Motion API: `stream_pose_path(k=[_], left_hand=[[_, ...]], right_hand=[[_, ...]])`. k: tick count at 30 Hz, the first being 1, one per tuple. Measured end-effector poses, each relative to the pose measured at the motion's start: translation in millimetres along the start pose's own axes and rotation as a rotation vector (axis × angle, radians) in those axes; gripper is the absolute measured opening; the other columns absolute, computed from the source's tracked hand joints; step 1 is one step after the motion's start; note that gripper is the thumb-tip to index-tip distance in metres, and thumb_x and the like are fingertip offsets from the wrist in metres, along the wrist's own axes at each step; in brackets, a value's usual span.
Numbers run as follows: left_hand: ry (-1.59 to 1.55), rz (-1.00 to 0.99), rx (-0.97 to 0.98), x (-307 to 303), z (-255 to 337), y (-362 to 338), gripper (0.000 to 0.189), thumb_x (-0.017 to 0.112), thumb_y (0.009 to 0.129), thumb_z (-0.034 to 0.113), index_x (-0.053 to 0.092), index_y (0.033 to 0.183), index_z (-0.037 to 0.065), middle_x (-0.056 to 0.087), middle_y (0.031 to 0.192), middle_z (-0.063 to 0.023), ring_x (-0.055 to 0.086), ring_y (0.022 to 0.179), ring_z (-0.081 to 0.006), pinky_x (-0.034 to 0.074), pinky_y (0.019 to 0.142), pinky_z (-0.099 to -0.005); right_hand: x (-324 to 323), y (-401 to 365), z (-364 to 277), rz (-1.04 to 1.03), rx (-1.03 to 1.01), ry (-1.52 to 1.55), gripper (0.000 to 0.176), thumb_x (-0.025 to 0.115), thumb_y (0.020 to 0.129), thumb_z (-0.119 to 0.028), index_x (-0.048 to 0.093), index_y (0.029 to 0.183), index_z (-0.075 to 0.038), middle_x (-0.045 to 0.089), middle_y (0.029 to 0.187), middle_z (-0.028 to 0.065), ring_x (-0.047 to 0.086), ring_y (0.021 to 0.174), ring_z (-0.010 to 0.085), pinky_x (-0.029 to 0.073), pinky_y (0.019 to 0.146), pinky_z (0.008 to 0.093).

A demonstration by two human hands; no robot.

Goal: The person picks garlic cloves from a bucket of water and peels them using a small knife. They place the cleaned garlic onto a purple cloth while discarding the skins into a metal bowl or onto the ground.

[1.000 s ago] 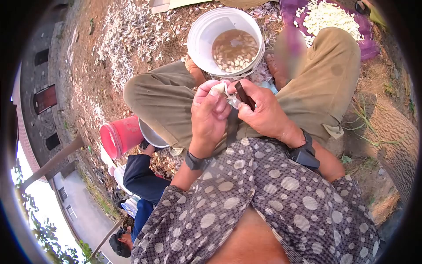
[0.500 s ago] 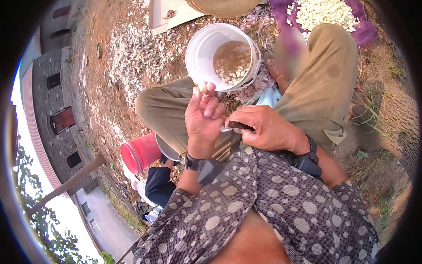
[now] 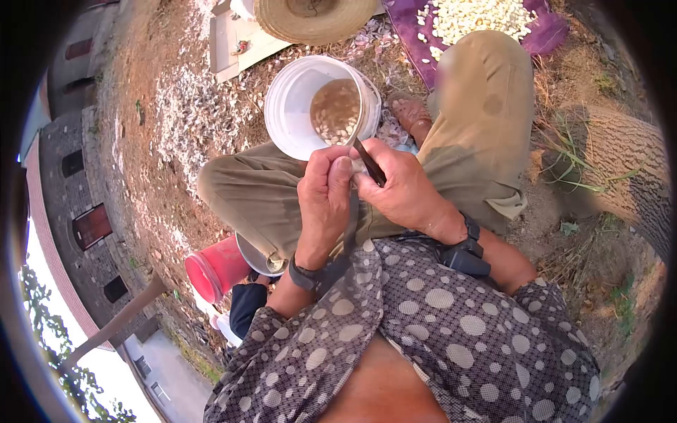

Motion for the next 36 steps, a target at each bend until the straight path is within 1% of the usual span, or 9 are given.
stream_pose_path(k=[6,12,15,16,19,23,28,33,36], left_hand=[[-0.154,0.004,0.031,-3,-4,1,0.015,0.052,0.105,0.008,0.062,0.116,0.002,0.060,0.080,0.0002,0.051,0.067,-0.0040,0.043,0.059,-0.0206],[-0.993,-0.115,-0.288,0,-14,-3,0.027,0.059,0.101,0.007,0.051,0.126,0.003,0.059,0.077,-0.0027,0.051,0.061,-0.0070,0.040,0.052,-0.0209],[-1.091,-0.063,-0.250,-2,-17,-5,0.028,0.060,0.099,0.007,0.051,0.125,0.002,0.059,0.077,-0.0032,0.052,0.063,-0.0068,0.040,0.052,-0.0213],[-0.984,-0.020,-0.267,-6,-20,-4,0.027,0.057,0.100,0.006,0.051,0.126,0.002,0.056,0.074,-0.0026,0.043,0.056,-0.0059,0.040,0.052,-0.0228],[-0.748,0.071,-0.286,-21,-24,-8,0.024,0.059,0.099,0.006,0.053,0.121,0.001,0.059,0.079,-0.0026,0.049,0.062,-0.0060,0.042,0.054,-0.0207],[-0.309,-0.073,-0.247,-30,-46,-23,0.017,0.058,0.100,0.008,0.060,0.116,0.001,0.062,0.083,-0.0004,0.053,0.067,-0.0051,0.044,0.060,-0.0195],[0.025,-0.118,-0.105,-29,-46,-31,0.031,0.062,0.090,-0.001,0.059,0.121,0.000,0.054,0.124,-0.0126,0.060,0.085,-0.0171,0.052,0.079,-0.0297],[-0.056,-0.254,-0.218,-30,-51,-36,0.031,0.064,0.091,0.000,0.059,0.122,0.000,0.059,0.111,-0.0065,0.059,0.083,-0.0131,0.051,0.075,-0.0262],[-0.178,-0.258,-0.182,-29,-43,-35,0.032,0.066,0.092,0.000,0.058,0.123,-0.001,0.061,0.103,-0.0036,0.058,0.082,-0.0090,0.050,0.073,-0.0229]], right_hand=[[4,-3,12,-0.026,0.046,0.063,0.024,0.066,0.093,-0.007,0.063,0.116,0.000,0.061,0.081,0.0009,0.054,0.071,0.0058,0.047,0.064,0.0261],[-2,-3,13,-0.107,0.098,0.428,0.022,0.060,0.099,-0.010,0.063,0.120,-0.003,0.061,0.092,-0.0031,0.052,0.076,0.0031,0.045,0.061,0.0202],[-9,-2,13,-0.084,0.096,0.565,0.021,0.060,0.100,-0.013,0.063,0.119,-0.002,0.060,0.089,-0.0011,0.053,0.072,0.0047,0.046,0.059,0.0202],[-18,-1,10,-0.092,0.114,0.587,0.023,0.060,0.101,-0.015,0.062,0.120,-0.002,0.059,0.087,0.0008,0.052,0.068,0.0054,0.045,0.055,0.0202],[-66,20,6,0.112,0.074,0.614,0.025,0.062,0.101,-0.018,0.062,0.120,-0.002,0.059,0.086,0.0008,0.051,0.066,0.0037,0.042,0.053,0.0187],[-167,64,-21,0.456,-0.032,0.161,0.025,0.065,0.099,-0.018,0.060,0.121,-0.006,0.058,0.085,-0.0029,0.049,0.067,0.0003,0.039,0.051,0.0169],[-195,69,-57,0.632,-0.175,-0.042,0.020,0.069,0.097,-0.019,0.058,0.110,-0.008,0.059,0.084,-0.0040,0.049,0.065,0.0003,0.039,0.051,0.0173],[-101,32,-30,0.349,0.067,0.190,0.019,0.070,0.097,-0.021,0.056,0.102,-0.009,0.065,0.084,-0.0023,0.049,0.062,0.0004,0.038,0.051,0.0176],[-29,11,-9,0.080,0.236,0.285,0.016,0.069,0.097,-0.016,0.058,0.101,-0.006,0.065,0.088,-0.0006,0.056,0.074,0.0034,0.046,0.064,0.0205]])
Point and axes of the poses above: each hand's wrist, its own y-axis towards the middle knuckle, its own x-axis out of the palm, z = x × y, the point moved 4 cm from there along y, towards the middle knuckle
